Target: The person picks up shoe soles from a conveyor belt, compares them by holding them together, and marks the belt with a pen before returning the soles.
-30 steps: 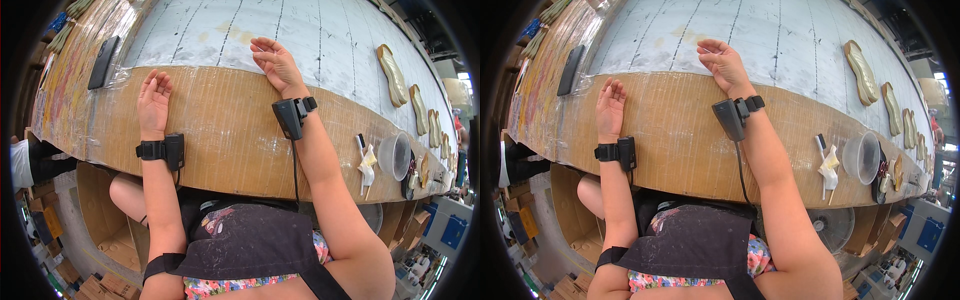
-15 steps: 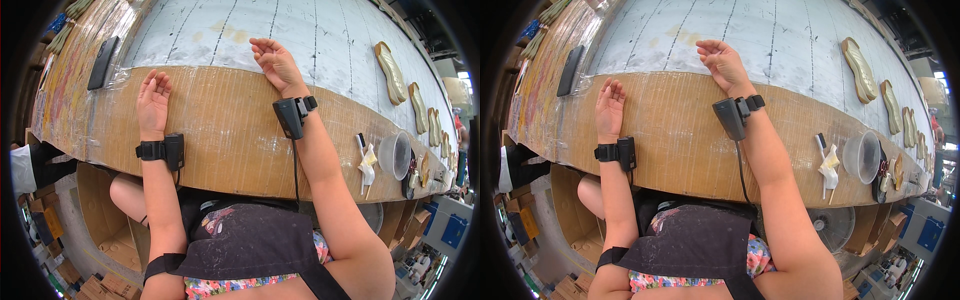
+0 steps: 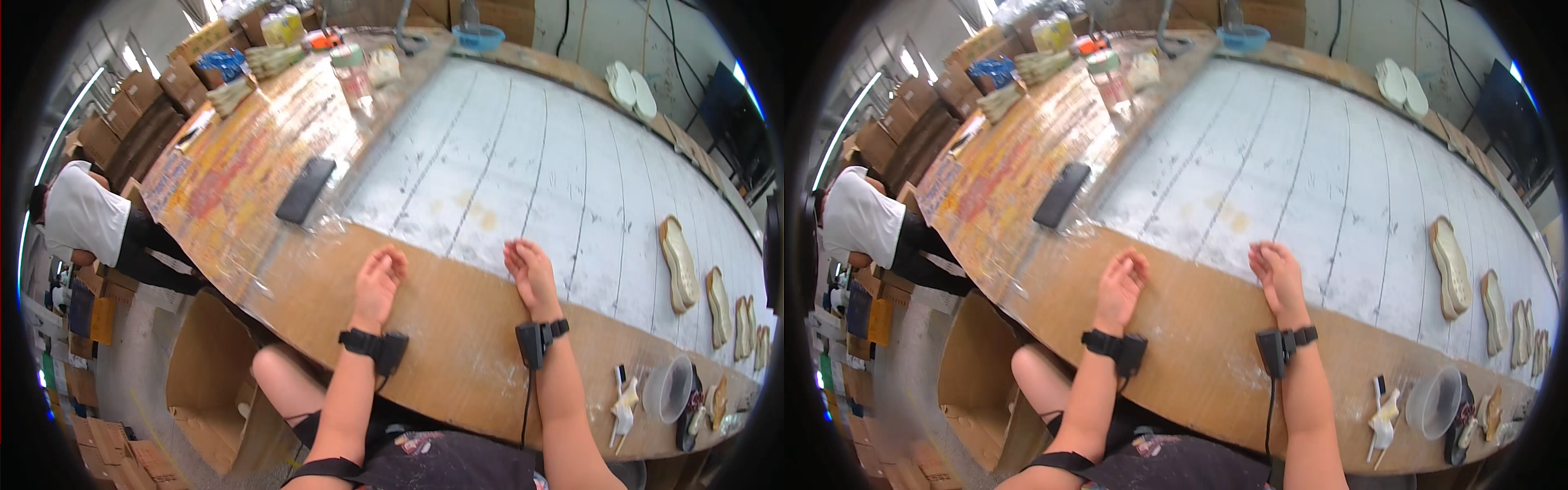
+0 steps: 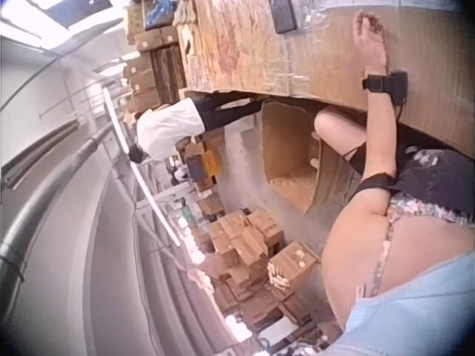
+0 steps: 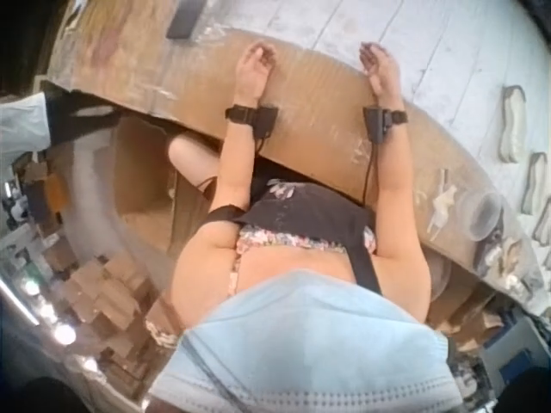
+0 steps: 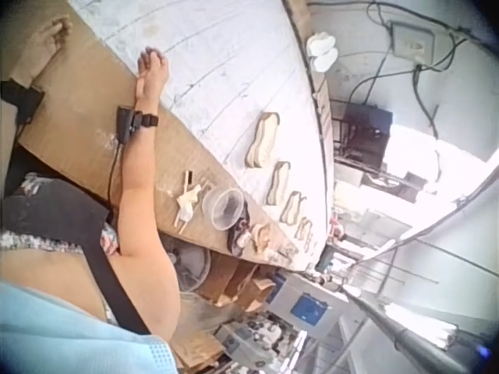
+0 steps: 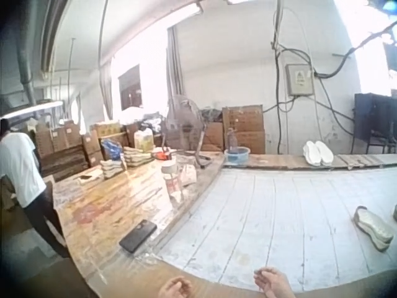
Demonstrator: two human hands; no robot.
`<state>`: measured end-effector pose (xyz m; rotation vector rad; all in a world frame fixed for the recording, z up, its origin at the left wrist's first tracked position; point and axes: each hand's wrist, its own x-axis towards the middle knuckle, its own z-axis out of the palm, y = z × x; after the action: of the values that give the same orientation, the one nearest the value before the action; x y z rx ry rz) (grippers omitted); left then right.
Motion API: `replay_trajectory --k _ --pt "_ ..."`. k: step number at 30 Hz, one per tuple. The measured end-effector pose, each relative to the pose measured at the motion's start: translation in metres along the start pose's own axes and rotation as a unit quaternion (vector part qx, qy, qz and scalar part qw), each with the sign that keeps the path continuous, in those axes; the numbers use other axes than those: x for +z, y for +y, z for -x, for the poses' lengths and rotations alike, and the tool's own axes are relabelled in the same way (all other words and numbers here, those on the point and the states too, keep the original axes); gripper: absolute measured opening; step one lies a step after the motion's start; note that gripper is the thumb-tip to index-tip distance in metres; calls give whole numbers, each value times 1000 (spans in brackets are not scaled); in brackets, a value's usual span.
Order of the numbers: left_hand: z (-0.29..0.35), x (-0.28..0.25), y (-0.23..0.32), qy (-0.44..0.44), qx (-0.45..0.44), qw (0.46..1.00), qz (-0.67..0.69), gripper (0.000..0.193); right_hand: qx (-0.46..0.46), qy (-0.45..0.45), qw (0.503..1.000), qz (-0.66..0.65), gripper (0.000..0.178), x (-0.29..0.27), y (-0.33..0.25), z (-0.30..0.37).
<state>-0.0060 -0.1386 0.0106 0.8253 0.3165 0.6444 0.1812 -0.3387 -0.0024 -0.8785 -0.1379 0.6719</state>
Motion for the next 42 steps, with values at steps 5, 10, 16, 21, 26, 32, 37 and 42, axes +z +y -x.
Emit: replay_trajectory --k 5,10,16,21,26,32,37,42 --pt "2 4 2 -2 -3 1000 -14 20 -2 34 999 5 27 8 -8 1" --pt "-4 4 4 4 2 1000 -17 20 4 12 999 -44 46 15 -13 -2" --pt "-3 11 5 5 0 1000 -14 18 -11 18 1000 -8 37 13 -13 -2" --pt "-1 12 2 4 -5 1000 -17 19 -8 8 999 52 26 14 -15 2" --pt "1 18 2 7 0 1000 -21 20 1 5 999 39 23 9 -18 2" --pt "3 21 2 9 -1 1000 -15 19 4 12 999 50 21 7 -21 2" --pt "5 24 2 7 -2 1000 -17 19 6 11 999 47 20 8 -24 6" --pt "7 23 3 15 -2 1000 -20 19 4 4 999 41 19 9 -24 7"
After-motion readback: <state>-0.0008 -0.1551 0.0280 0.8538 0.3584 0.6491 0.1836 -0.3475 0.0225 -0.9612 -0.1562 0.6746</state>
